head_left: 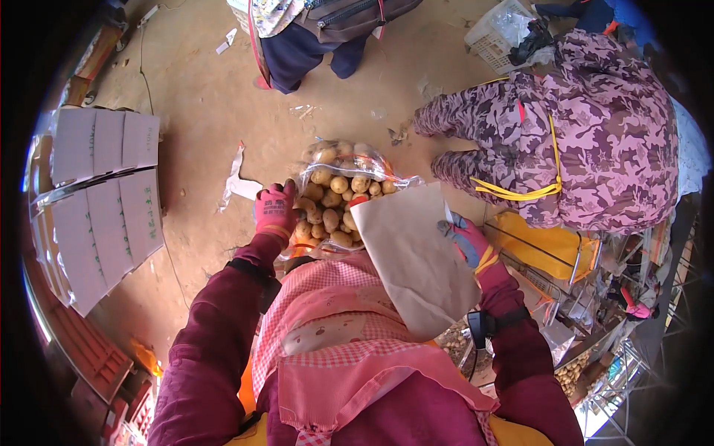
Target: Sort potatoes by hand from a large pile into smaller bags and crates.
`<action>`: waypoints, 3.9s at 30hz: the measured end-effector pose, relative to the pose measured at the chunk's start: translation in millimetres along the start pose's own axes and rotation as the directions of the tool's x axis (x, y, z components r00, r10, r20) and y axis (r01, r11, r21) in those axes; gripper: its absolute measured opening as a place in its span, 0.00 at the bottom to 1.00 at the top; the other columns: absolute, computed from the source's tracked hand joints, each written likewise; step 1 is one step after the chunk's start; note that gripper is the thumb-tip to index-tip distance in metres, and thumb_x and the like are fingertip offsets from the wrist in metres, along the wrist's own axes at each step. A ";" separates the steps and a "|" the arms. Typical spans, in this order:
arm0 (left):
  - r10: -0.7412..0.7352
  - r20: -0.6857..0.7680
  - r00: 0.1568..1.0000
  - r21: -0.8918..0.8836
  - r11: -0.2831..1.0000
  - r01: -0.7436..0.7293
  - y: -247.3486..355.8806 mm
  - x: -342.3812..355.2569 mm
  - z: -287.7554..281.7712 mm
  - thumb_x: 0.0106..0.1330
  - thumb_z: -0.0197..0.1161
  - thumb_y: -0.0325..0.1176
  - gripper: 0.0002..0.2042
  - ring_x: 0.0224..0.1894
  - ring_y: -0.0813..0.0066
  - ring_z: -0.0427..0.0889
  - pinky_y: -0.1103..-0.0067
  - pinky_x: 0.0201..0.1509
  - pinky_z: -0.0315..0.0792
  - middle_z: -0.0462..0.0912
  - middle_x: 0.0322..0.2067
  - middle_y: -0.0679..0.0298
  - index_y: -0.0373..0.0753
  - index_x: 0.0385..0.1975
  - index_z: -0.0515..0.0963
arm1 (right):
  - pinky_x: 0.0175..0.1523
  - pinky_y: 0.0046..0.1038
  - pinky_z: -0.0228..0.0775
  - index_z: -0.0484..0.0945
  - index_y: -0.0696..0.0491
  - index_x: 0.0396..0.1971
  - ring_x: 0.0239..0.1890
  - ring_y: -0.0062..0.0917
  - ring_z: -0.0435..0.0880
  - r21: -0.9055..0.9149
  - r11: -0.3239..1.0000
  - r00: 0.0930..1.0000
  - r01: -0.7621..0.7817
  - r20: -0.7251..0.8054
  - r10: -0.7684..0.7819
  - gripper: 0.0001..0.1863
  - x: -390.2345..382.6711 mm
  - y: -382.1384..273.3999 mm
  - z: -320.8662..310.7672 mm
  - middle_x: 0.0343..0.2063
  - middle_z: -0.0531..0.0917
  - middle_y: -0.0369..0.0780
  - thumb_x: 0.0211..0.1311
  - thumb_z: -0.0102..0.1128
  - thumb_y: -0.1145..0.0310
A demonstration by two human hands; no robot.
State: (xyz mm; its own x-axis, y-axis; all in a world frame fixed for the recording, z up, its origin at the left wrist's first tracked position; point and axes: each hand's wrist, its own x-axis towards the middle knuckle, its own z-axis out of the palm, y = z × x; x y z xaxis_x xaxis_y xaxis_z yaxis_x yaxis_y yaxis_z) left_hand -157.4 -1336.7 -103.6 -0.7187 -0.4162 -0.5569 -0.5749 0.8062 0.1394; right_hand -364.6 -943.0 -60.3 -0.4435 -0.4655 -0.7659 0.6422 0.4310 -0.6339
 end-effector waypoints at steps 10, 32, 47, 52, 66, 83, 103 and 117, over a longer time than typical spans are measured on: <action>-0.179 -0.344 0.922 -0.411 0.911 0.023 -33.3 4.4 1.4 0.65 0.62 0.39 0.09 0.41 0.53 0.83 0.63 0.46 0.76 0.84 0.38 0.59 0.47 0.41 0.84 | 0.57 0.32 0.69 0.74 0.56 0.60 0.53 0.26 0.77 -0.533 0.197 0.531 0.823 0.845 0.066 0.23 161.6 -5.5 121.3 0.48 0.81 0.44 0.70 0.57 0.61; -0.025 0.884 0.467 -0.461 0.123 0.879 16.3 -89.4 86.3 0.68 0.60 0.52 0.21 0.36 0.74 0.87 0.75 0.36 0.79 0.89 0.34 0.62 0.37 0.36 0.84 | 0.55 0.41 0.73 0.75 0.56 0.56 0.50 0.50 0.81 -0.697 0.692 0.885 0.186 -0.187 -0.426 0.27 202.8 24.0 129.4 0.46 0.82 0.55 0.63 0.60 0.53; 0.400 0.081 0.913 0.077 0.911 -0.406 52.4 -17.5 13.1 0.54 0.65 0.63 0.47 0.75 0.43 0.47 0.54 0.77 0.39 0.52 0.72 0.46 0.52 0.74 0.56 | 0.51 0.46 0.74 0.72 0.47 0.60 0.46 0.50 0.83 -0.579 0.814 0.917 0.050 -0.297 -0.267 0.26 136.8 18.2 130.9 0.44 0.85 0.50 0.66 0.55 0.51; 0.404 0.061 0.913 0.127 0.904 -0.408 53.4 -13.6 27.7 0.55 0.64 0.64 0.48 0.75 0.39 0.46 0.52 0.76 0.42 0.51 0.73 0.43 0.53 0.74 0.54 | 0.53 0.42 0.75 0.71 0.45 0.60 0.50 0.42 0.83 -0.958 0.280 0.998 0.059 0.052 -0.032 0.29 36.9 40.2 76.2 0.51 0.82 0.47 0.61 0.60 0.50; 0.428 0.262 0.865 0.347 0.794 -0.499 87.5 -15.1 14.4 0.50 0.70 0.61 0.54 0.73 0.35 0.49 0.46 0.72 0.47 0.49 0.73 0.41 0.60 0.76 0.45 | 0.45 0.39 0.75 0.80 0.47 0.41 0.37 0.38 0.84 -0.809 0.581 0.934 0.091 -0.134 -0.332 0.19 -7.1 47.2 124.3 0.34 0.84 0.42 0.61 0.62 0.47; 0.380 0.242 0.893 0.299 0.846 -0.441 101.1 -12.9 40.2 0.51 0.73 0.50 0.54 0.75 0.39 0.48 0.40 0.71 0.47 0.46 0.74 0.43 0.59 0.76 0.43 | 0.56 0.43 0.71 0.80 0.47 0.49 0.48 0.40 0.83 -0.884 0.456 0.760 0.101 -0.227 -0.609 0.23 91.3 -0.9 87.3 0.39 0.85 0.41 0.54 0.68 0.53; 0.361 -0.118 0.925 0.197 0.922 -0.334 78.5 -10.5 14.5 0.37 0.77 0.61 0.59 0.73 0.39 0.52 0.44 0.73 0.46 0.52 0.74 0.54 0.60 0.74 0.52 | 0.42 0.29 0.77 0.81 0.56 0.43 0.27 0.21 0.79 -0.035 0.999 0.981 -0.033 0.190 0.039 0.19 81.3 -49.6 88.0 0.27 0.80 0.33 0.71 0.58 0.53; 0.268 -0.098 0.958 0.120 0.959 -0.256 51.3 50.7 20.5 0.27 0.78 0.58 0.52 0.73 0.44 0.55 0.45 0.72 0.43 0.63 0.69 0.58 0.60 0.65 0.68 | 0.63 0.38 0.63 0.81 0.44 0.48 0.52 0.34 0.81 -0.973 -0.003 0.954 0.232 0.228 -0.196 0.21 229.5 -137.3 264.7 0.43 0.85 0.40 0.57 0.65 0.51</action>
State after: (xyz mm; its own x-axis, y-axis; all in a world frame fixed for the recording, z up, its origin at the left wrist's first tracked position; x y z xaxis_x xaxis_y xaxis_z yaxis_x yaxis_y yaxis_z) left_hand -215.3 -1307.8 -141.5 -0.8815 -0.2238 -0.4158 -0.3202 0.9305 0.1780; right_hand -389.0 -1313.6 -120.5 -0.4063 -0.7047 -0.5817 -0.7131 0.6426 -0.2802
